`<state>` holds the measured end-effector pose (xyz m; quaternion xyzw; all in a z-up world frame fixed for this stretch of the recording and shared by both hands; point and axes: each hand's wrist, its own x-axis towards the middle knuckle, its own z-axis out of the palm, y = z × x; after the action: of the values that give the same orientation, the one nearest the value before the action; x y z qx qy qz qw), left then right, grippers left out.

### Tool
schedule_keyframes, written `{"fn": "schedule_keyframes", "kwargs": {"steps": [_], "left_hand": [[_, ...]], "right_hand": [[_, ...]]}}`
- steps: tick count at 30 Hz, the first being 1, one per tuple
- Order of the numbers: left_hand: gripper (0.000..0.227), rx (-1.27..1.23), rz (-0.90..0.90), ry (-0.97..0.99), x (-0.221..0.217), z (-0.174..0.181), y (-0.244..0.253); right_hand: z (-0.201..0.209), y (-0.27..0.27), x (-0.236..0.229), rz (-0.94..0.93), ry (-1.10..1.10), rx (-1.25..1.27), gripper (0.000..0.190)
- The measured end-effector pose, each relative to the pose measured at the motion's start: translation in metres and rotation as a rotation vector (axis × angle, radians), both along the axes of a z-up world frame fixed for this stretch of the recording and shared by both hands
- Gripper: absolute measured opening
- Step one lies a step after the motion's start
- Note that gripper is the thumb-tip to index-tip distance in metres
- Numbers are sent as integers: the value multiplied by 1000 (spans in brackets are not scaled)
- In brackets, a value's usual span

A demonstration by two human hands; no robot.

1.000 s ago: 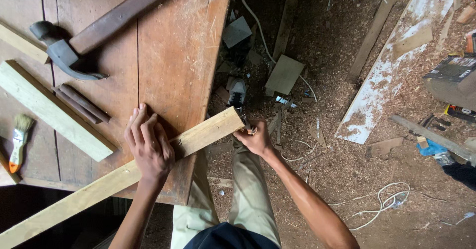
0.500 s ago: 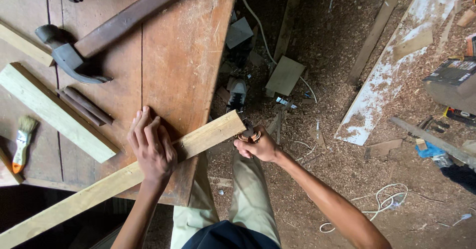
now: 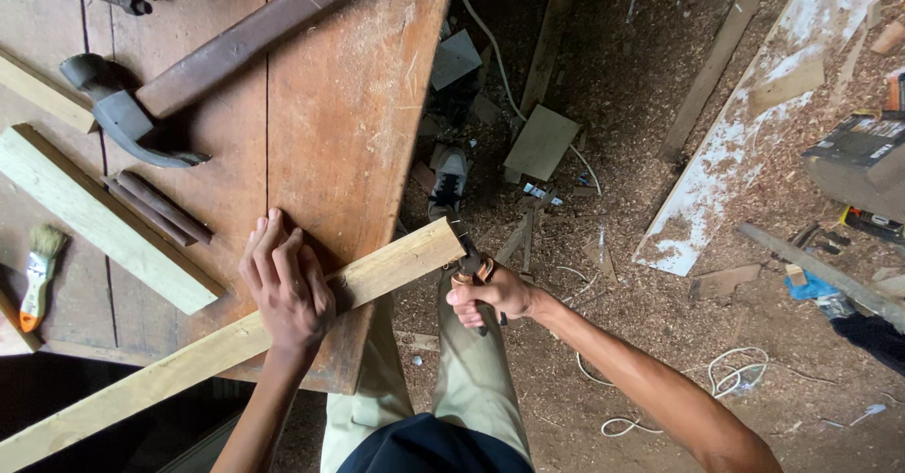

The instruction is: The person uses pliers to grip and pull nails from a wooden plank, then uses a hammer to tap the nails flush with the wood surface. The person repeats this process on multiple nails along the plank.

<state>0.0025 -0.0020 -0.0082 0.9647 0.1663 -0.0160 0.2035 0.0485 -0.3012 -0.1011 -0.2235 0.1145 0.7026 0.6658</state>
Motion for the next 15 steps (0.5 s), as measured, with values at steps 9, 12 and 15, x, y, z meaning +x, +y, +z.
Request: {"fn": "schedule_keyframes", "kwargs": {"steps": [9, 12, 15], "left_hand": [[24, -15, 15, 2, 0, 2, -1], [25, 0, -4, -11, 1, 1, -1], [26, -2, 0, -8, 1, -1, 0]], "right_hand": [[7, 0, 0, 33, 323, 130, 37], [6, -2, 3, 45, 331, 133, 36], [8, 0, 3, 18, 330, 111, 36]]}}
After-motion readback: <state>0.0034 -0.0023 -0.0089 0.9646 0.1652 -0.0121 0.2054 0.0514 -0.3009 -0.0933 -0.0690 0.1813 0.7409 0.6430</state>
